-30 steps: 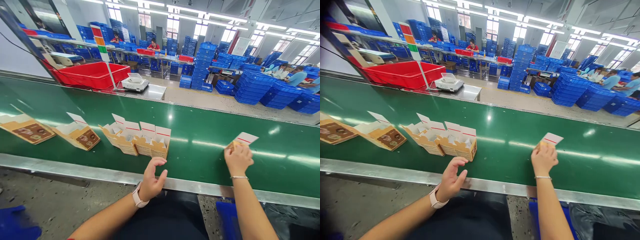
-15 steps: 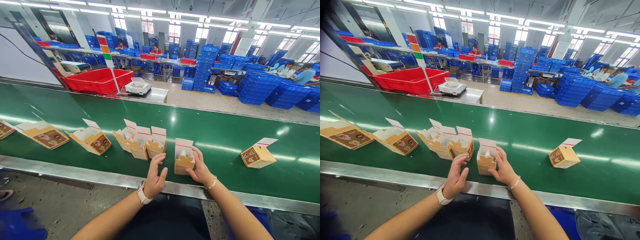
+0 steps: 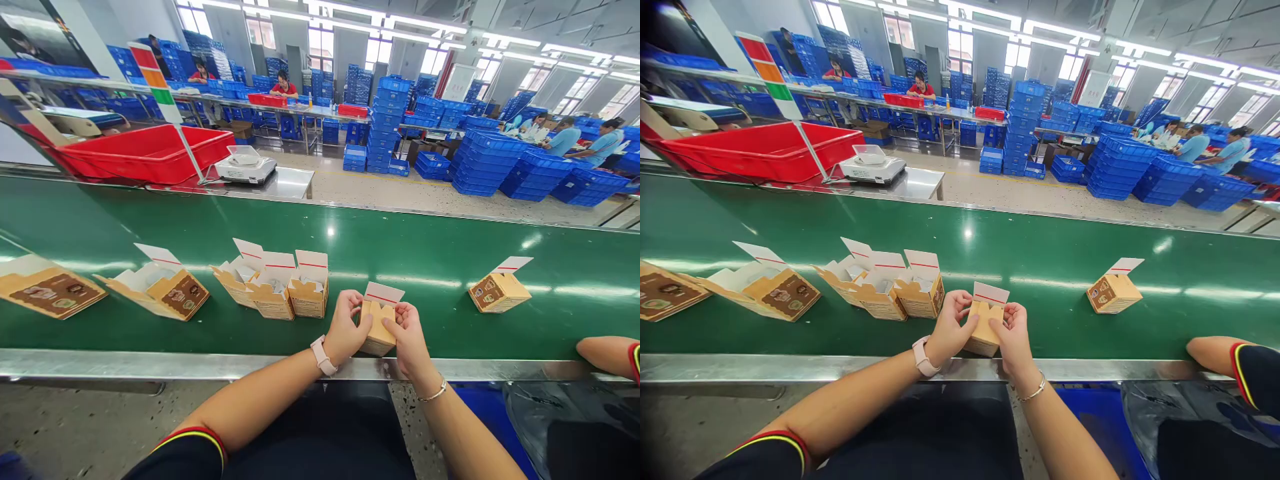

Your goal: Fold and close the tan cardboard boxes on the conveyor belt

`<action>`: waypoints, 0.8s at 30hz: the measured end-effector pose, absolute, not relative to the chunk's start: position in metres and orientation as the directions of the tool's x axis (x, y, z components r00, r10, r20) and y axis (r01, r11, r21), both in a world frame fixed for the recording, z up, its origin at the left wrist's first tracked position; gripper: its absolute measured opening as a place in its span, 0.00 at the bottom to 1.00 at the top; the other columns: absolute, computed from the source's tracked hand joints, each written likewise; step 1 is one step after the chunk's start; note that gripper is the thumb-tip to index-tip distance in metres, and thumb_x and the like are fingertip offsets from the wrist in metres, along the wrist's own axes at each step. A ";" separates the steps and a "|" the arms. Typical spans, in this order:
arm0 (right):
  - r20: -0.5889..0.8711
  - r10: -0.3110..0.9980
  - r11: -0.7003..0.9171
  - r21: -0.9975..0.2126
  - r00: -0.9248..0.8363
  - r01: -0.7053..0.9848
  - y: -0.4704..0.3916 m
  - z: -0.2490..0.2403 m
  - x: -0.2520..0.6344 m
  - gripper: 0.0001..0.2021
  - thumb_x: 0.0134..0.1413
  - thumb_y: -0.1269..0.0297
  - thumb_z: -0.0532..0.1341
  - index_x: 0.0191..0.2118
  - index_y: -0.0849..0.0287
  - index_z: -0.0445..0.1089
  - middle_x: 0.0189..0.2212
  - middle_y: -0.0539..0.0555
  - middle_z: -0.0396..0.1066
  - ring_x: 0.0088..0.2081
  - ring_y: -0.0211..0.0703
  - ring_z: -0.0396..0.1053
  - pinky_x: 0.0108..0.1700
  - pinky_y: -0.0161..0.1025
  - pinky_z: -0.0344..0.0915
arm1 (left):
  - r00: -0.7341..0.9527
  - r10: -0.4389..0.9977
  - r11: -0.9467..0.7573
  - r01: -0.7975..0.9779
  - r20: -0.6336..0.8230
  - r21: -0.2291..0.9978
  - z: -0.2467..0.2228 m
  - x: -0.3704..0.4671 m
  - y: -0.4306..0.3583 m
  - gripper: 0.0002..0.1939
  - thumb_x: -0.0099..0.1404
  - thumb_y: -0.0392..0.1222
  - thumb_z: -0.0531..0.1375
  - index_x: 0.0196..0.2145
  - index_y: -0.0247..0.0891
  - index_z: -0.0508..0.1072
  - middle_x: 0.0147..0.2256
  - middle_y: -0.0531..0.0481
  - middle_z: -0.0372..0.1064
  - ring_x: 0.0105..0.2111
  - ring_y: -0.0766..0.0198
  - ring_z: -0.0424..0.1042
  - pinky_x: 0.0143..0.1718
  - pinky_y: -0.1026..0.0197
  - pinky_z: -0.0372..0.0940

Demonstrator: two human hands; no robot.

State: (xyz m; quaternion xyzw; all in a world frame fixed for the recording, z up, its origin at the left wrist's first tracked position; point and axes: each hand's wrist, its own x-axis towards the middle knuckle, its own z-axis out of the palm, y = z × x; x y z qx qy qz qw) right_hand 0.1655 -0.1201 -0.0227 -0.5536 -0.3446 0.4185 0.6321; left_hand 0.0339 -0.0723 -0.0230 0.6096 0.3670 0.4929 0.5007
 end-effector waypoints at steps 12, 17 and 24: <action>-0.321 0.893 -0.207 -0.915 0.315 -0.346 -0.118 -0.001 0.187 0.22 0.26 0.61 0.68 0.35 0.57 0.67 0.32 0.52 0.73 0.34 0.50 0.71 0.34 0.41 0.67 | 0.573 0.760 0.440 -0.106 -0.307 0.892 -0.007 0.060 -0.055 0.14 0.51 0.30 0.65 0.35 0.36 0.66 0.34 0.50 0.70 0.36 0.62 0.72 0.43 0.57 0.67; -0.256 0.897 -0.166 -0.951 0.361 -0.261 -0.130 0.010 0.204 0.21 0.28 0.53 0.69 0.33 0.58 0.70 0.35 0.53 0.74 0.39 0.49 0.69 0.35 0.37 0.64 | 0.495 0.851 0.277 -0.135 -0.178 0.951 -0.001 0.057 -0.066 0.14 0.57 0.35 0.64 0.39 0.36 0.64 0.40 0.45 0.69 0.42 0.60 0.71 0.50 0.53 0.65; -0.310 0.895 -0.256 -0.946 0.321 -0.202 -0.130 0.017 0.224 0.18 0.27 0.57 0.69 0.30 0.59 0.72 0.33 0.53 0.74 0.37 0.47 0.68 0.33 0.36 0.62 | 0.591 0.806 -0.050 -0.014 0.048 0.999 -0.006 0.058 -0.082 0.23 0.55 0.37 0.64 0.48 0.37 0.62 0.53 0.40 0.64 0.54 0.51 0.65 0.56 0.45 0.60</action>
